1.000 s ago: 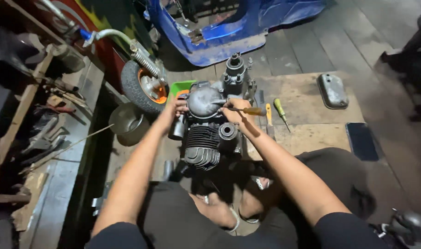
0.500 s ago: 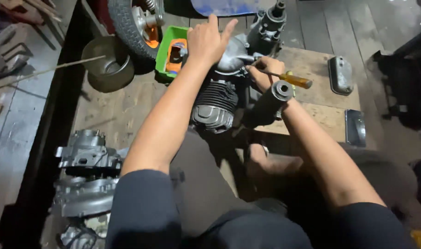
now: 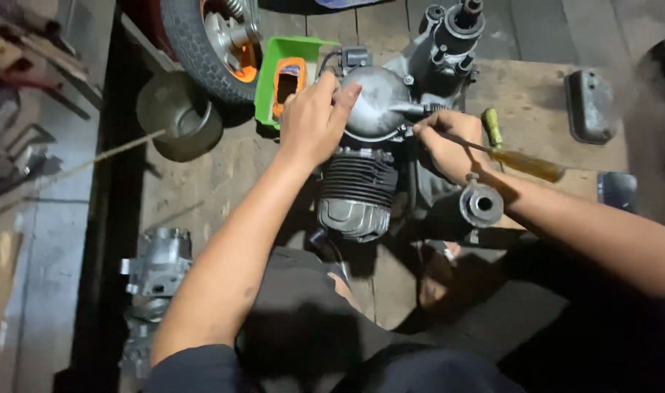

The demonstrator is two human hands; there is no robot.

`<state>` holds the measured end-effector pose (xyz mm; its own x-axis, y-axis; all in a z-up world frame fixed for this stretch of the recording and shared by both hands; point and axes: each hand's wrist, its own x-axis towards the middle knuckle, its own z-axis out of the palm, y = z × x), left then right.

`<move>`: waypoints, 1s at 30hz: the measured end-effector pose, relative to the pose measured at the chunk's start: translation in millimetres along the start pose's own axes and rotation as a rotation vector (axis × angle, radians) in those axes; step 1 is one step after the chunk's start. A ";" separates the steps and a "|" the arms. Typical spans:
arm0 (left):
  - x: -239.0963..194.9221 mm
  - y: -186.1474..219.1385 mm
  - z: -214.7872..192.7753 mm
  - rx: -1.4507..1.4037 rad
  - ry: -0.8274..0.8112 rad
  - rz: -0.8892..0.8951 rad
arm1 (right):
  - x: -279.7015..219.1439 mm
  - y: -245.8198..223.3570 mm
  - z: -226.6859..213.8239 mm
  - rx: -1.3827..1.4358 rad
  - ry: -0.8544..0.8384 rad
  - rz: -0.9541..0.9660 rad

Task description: Repairing a motorcycle engine by prying a cover with a screwdriver and cleaning it with a brush

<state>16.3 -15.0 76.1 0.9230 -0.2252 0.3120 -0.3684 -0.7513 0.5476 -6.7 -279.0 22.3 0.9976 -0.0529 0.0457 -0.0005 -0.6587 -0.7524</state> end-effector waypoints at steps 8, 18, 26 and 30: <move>13.3 -5.0 18.6 -0.070 -0.009 0.065 | 3.9 24.6 16.8 -0.032 0.077 -0.059; 8.7 -5.3 20.6 -0.157 -0.032 0.126 | -1.5 2.8 5.2 0.028 0.064 0.003; 6.4 5.8 4.3 -0.220 -0.010 0.080 | -0.7 3.3 5.9 0.047 0.057 -0.025; 13.1 19.7 -0.2 -0.279 -0.024 0.090 | 3.9 20.2 17.7 0.034 0.099 -0.060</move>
<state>21.1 -32.6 91.1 0.8865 -0.3001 0.3523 -0.4620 -0.5288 0.7120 -1.5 -279.2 -4.3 0.9839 -0.0892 0.1551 0.0633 -0.6372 -0.7681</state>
